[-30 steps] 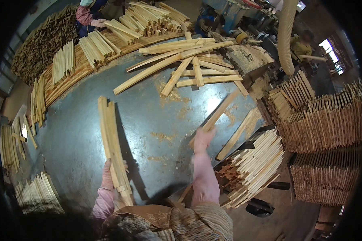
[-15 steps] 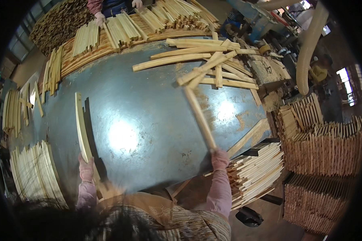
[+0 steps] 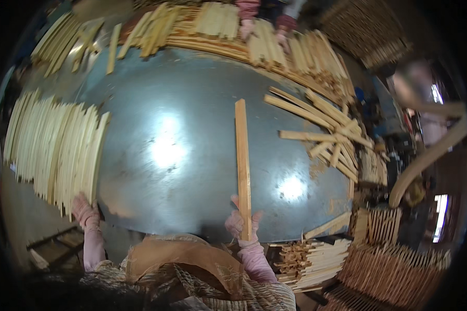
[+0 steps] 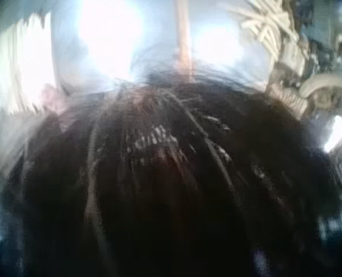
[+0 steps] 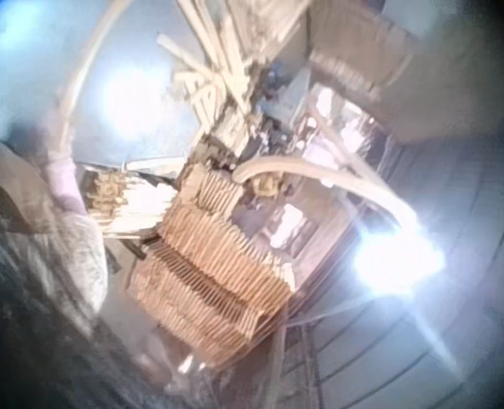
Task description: The person picks up thin wooden sticks from a pile on the floor and places them into a neat stack. They repeatedly gather sticks and add them to the growing pile, occasionally adjusting the alignment of the stack.
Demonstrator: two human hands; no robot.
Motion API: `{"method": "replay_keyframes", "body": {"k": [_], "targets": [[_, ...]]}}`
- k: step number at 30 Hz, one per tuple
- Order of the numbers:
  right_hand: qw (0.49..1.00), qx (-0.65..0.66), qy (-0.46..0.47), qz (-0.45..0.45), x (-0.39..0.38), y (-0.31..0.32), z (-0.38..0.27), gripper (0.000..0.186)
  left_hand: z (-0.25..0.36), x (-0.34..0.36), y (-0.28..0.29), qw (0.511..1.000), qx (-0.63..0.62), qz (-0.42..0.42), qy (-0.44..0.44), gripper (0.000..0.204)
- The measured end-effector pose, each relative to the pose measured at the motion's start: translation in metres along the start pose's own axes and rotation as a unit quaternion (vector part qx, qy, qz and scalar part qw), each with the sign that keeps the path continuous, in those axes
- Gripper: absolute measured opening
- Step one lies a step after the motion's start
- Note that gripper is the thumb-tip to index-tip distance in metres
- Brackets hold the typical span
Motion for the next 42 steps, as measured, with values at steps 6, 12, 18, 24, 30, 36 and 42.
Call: {"method": "replay_keyframes", "body": {"k": [6,12,18,24,30,36,42], "targets": [[0.968,-0.19,-0.153,0.052,0.102,-0.038,0.122,0.068,0.059,-0.011,0.063,0.95,-0.272,-0.12,-0.094,0.05],[0.831,-0.469,-0.299,-0.015,0.163,0.011,0.255,0.047,0.127,-0.039,-0.021,0.663,-0.552,-0.42,-0.283,0.047],[0.7,-0.647,-0.293,-0.072,0.184,-0.046,0.296,0.053,0.077,0.045,0.008,0.821,-0.516,-0.21,-0.126,0.039],[0.567,-0.773,-0.271,-0.083,0.169,0.004,0.268,0.053,0.094,0.306,0.122,0.857,-0.498,-0.13,-0.02,0.043],[0.705,-0.657,-0.266,-0.03,0.164,0.023,0.256,0.045,0.116,0.489,0.218,0.837,-0.52,-0.027,0.168,0.084],[0.764,-0.581,-0.275,0.049,0.148,0.039,0.244,0.041,0.19,0.37,0.128,0.888,-0.457,0.019,-0.052,0.071],[0.725,-0.65,-0.205,-0.097,0.141,0.067,0.194,0.048,0.256,0.161,0.088,0.832,-0.44,0.009,-0.337,0.058]]}}
Point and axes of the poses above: each hand's wrist, its own x-axis towards the middle knuckle, its own y-axis out of the back of the hand, z = x × y, the point moved 1 cm from there along x, towards the middle knuckle, and after that the axes turned 11 degrees about y, right-handed, at the moved point
